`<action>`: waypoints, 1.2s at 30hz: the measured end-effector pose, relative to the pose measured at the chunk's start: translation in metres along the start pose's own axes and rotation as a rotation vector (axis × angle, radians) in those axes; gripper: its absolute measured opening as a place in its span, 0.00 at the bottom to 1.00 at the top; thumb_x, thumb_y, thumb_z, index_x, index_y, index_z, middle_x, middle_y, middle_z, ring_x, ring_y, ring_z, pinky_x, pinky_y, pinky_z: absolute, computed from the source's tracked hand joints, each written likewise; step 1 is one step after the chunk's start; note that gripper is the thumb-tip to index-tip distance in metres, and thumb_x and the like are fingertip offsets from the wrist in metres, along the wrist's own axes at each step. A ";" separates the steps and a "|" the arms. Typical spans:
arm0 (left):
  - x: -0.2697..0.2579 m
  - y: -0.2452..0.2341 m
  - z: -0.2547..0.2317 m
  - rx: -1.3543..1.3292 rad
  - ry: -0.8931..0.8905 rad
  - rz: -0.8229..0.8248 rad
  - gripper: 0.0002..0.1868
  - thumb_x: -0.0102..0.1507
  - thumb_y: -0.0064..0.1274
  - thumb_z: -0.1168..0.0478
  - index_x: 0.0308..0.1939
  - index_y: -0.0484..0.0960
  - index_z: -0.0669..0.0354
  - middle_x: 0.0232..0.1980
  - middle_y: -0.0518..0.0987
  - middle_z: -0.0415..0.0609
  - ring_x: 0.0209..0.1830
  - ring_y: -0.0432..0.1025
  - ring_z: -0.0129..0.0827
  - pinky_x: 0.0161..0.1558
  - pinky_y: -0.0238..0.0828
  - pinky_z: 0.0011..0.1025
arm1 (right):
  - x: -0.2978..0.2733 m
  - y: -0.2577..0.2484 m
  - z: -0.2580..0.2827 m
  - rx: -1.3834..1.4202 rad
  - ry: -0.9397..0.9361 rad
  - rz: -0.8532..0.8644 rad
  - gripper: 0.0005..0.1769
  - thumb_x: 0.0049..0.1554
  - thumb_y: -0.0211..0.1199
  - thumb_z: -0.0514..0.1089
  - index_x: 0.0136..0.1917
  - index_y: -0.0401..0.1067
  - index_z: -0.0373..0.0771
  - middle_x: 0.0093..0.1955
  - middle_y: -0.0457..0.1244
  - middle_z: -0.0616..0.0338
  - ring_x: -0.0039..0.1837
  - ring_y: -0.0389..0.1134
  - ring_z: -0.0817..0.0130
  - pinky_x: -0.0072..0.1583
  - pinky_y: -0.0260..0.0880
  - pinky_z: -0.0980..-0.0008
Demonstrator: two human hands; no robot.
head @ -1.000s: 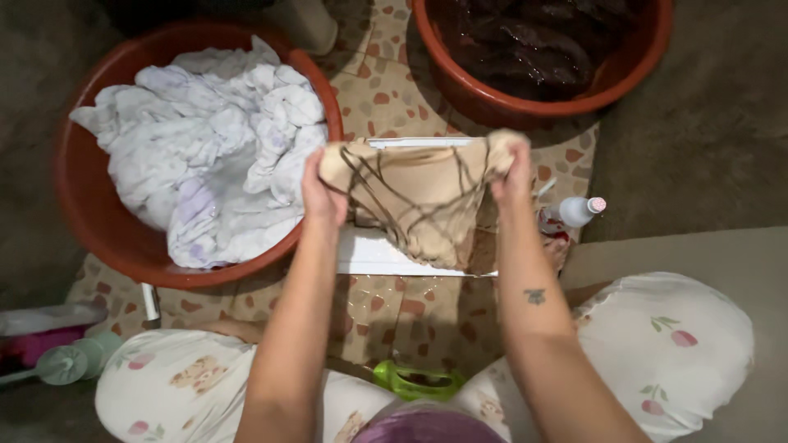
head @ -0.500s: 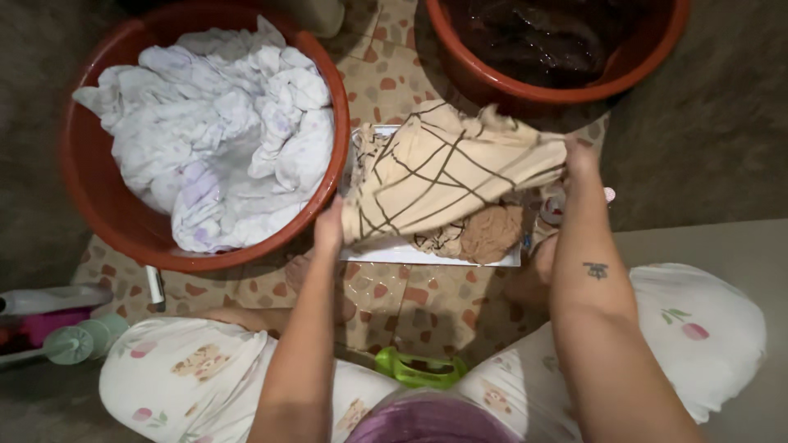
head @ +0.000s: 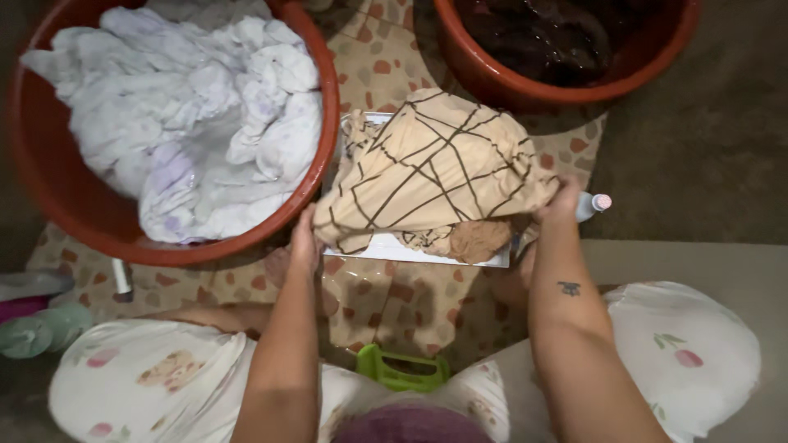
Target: The person sits on the floor and applies a dark liquid from a white squeeze bottle onto a beige cloth with a black grid pattern. They repeatedly squeeze the bottle to draw lines on the fabric, then rub the liquid into the cloth with their hands.
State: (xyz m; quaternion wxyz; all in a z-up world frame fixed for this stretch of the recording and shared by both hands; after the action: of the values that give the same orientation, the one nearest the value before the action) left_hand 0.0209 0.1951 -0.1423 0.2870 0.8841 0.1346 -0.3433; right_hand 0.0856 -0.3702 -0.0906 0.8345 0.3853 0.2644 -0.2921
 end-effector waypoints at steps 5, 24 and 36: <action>0.004 0.032 0.017 0.820 -0.013 0.293 0.32 0.58 0.61 0.50 0.60 0.79 0.70 0.54 0.83 0.49 0.53 0.77 0.35 0.56 0.71 0.33 | -0.005 -0.011 -0.038 -0.605 0.342 0.005 0.30 0.57 0.61 0.62 0.65 0.71 0.43 0.64 0.66 0.56 0.64 0.67 0.56 0.67 0.69 0.52; 0.030 -0.084 0.008 0.645 0.102 -0.806 0.27 0.63 0.52 0.52 0.61 0.75 0.67 0.58 0.79 0.59 0.55 0.76 0.47 0.59 0.71 0.40 | -0.018 -0.002 0.072 0.058 -0.750 -0.124 0.29 0.64 0.54 0.54 0.70 0.62 0.33 0.68 0.64 0.45 0.66 0.70 0.51 0.66 0.74 0.52; 0.020 -0.093 0.008 0.736 0.127 -0.798 0.32 0.61 0.56 0.51 0.63 0.73 0.70 0.61 0.75 0.65 0.60 0.70 0.53 0.62 0.65 0.44 | -0.010 -0.018 0.082 0.287 -0.640 0.023 0.32 0.64 0.51 0.58 0.70 0.64 0.31 0.72 0.62 0.40 0.72 0.65 0.41 0.73 0.67 0.44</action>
State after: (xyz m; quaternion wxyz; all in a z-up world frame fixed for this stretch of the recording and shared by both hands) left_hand -0.0089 0.2652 -0.1996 -0.2027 0.8255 0.3475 -0.3959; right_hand 0.0838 -0.4422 -0.0471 0.8157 0.3906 -0.0587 -0.4227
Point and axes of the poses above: each hand's wrist, its own x-axis towards the middle knuckle, its own y-axis out of the palm, z = x × y, the point moved 4 cm from there along x, towards the middle knuckle
